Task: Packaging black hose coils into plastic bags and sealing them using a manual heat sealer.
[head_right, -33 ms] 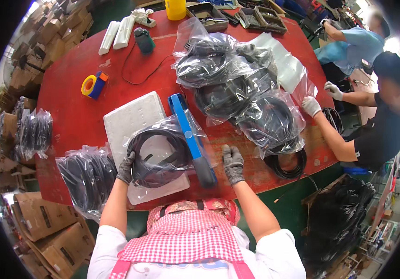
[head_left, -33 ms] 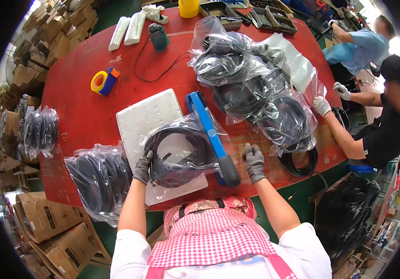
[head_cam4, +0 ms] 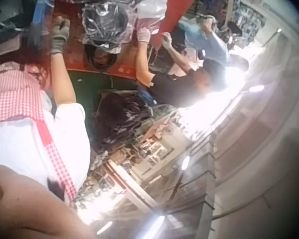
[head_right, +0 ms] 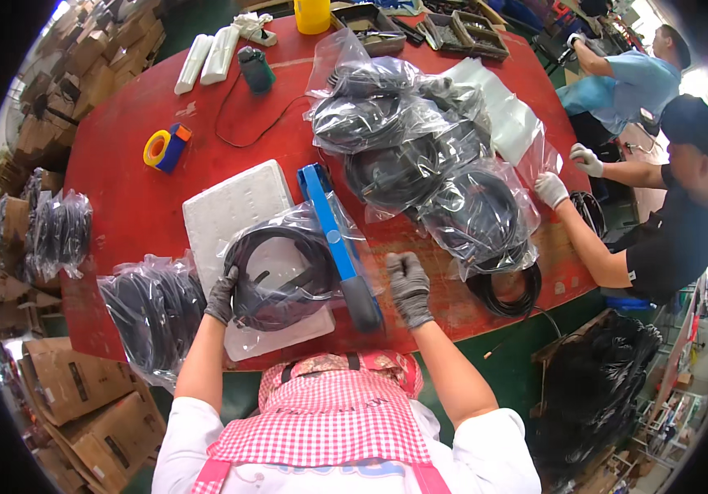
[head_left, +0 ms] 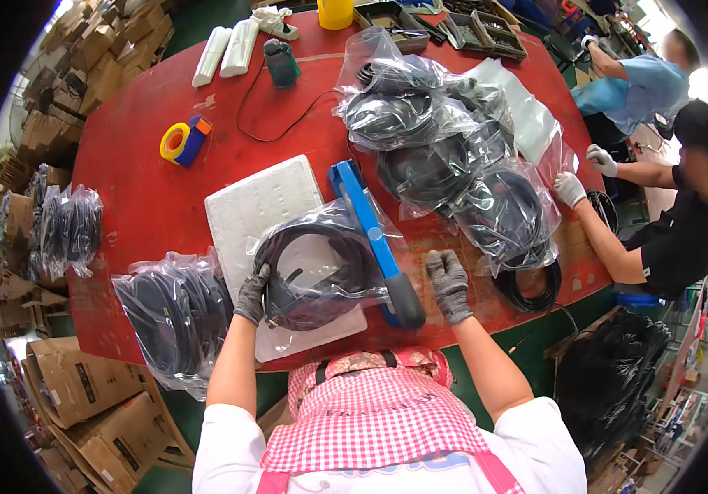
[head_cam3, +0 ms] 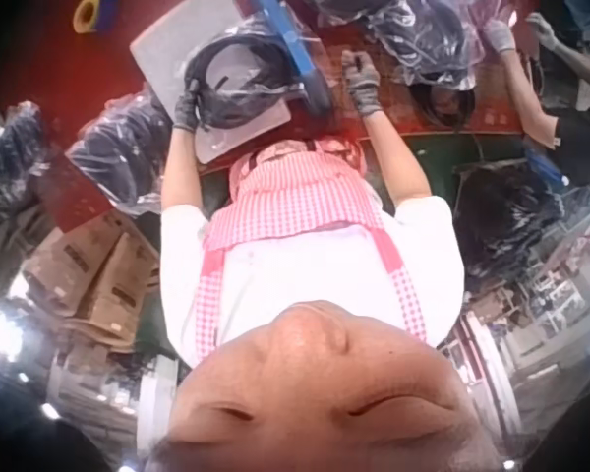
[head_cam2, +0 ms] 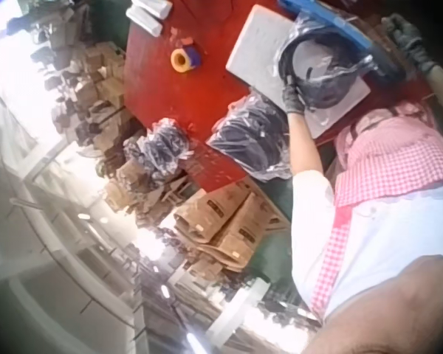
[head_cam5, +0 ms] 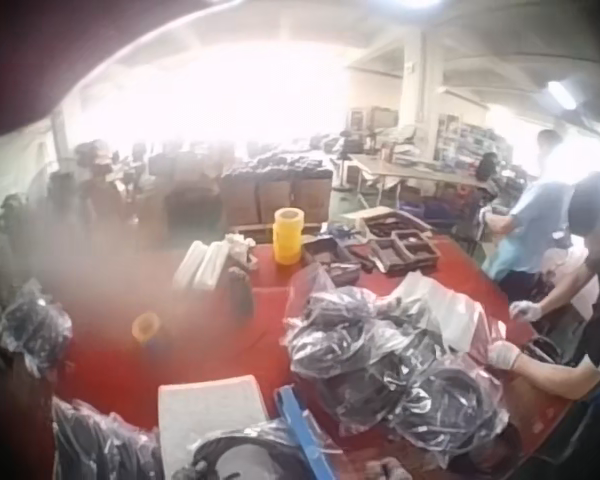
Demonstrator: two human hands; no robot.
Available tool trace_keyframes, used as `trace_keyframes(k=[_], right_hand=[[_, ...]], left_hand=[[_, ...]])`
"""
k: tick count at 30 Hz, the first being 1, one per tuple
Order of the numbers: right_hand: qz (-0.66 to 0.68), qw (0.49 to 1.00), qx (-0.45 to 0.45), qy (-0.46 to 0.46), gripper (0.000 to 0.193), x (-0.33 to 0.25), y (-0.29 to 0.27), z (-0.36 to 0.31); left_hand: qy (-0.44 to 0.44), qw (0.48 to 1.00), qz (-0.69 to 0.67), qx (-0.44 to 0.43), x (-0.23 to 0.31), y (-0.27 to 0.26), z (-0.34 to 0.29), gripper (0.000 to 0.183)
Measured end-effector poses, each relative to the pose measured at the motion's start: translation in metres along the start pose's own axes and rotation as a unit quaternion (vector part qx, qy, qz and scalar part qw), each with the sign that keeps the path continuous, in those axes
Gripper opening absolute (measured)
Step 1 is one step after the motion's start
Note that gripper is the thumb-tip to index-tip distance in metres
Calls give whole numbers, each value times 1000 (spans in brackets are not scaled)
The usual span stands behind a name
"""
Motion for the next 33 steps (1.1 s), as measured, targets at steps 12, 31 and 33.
trace_keyframes(k=[12, 31, 33], right_hand=[[-352, 840, -1, -412, 47, -77, 81, -98], [-325, 839, -9, -437, 48, -71, 83, -100], [-322, 839, -9, -438, 47, -71, 82, -100]], left_hand=[[30, 999, 7, 11, 6, 6, -2, 35], [46, 998, -41, 30, 8, 8, -4, 28], [44, 998, -43, 28, 8, 9, -4, 28]])
Point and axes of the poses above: each hand's wrist, its own z-axis towards the middle knuckle, its own y-axis out of the palm, x = y × z, the point moved 10 cm from there along z, towards the middle knuckle, and after that the axes turned 5 degrees about -z, right-handed, at the moved point
